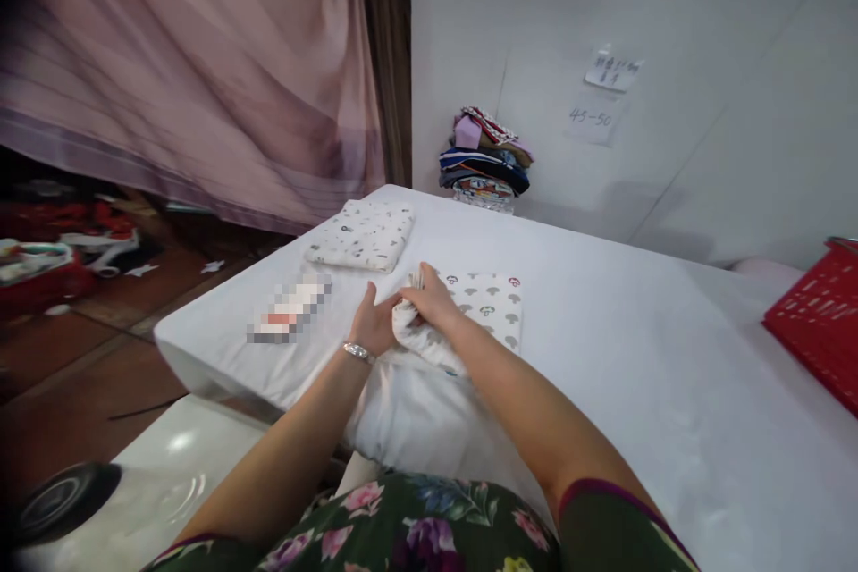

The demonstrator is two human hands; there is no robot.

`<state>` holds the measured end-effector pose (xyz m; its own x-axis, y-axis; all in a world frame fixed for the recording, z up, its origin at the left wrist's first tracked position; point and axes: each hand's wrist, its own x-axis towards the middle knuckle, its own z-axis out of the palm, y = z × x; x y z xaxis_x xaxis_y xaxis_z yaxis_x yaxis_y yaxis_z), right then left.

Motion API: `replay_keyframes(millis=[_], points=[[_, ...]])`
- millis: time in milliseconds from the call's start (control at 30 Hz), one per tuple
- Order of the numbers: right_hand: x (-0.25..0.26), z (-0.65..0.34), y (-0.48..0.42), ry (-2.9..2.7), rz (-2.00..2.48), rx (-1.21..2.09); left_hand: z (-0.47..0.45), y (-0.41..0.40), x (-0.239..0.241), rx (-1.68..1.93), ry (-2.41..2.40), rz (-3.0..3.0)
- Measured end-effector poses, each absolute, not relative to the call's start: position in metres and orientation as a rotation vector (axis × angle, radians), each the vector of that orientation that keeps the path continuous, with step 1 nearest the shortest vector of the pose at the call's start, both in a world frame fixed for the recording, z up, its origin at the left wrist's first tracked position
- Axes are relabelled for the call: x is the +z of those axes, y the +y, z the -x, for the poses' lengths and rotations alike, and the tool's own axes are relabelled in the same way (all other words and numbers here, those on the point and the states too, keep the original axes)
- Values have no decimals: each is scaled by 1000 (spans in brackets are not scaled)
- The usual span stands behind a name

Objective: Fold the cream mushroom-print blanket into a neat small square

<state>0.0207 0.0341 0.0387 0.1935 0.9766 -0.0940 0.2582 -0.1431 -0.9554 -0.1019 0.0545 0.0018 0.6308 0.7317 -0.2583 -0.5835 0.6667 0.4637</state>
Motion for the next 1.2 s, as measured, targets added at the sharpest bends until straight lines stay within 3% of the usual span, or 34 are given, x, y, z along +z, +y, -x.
replay_keyframes(millis=[100,267,567,833,967,1100,1200], points=[[14,-8,38,-1260,1627,1018,114,54,7,698,494,-421],[14,-10,44,-1323,1600,921,108,56,28,689,636,-678],[20,4,33,-1392,1485,1201,120,69,19,619,894,-927],[36,-54,-33,-2097,1724,352,136,66,10,717,1238,-1387],[16,-81,-51,-2174,2025,328,135,65,2,645,1122,-1451],[13,-89,-56,-2167,2043,365,134,65,1,616,1277,-1644],[16,-99,-54,-2072,2070,214,138,65,3,602,1366,-1709]])
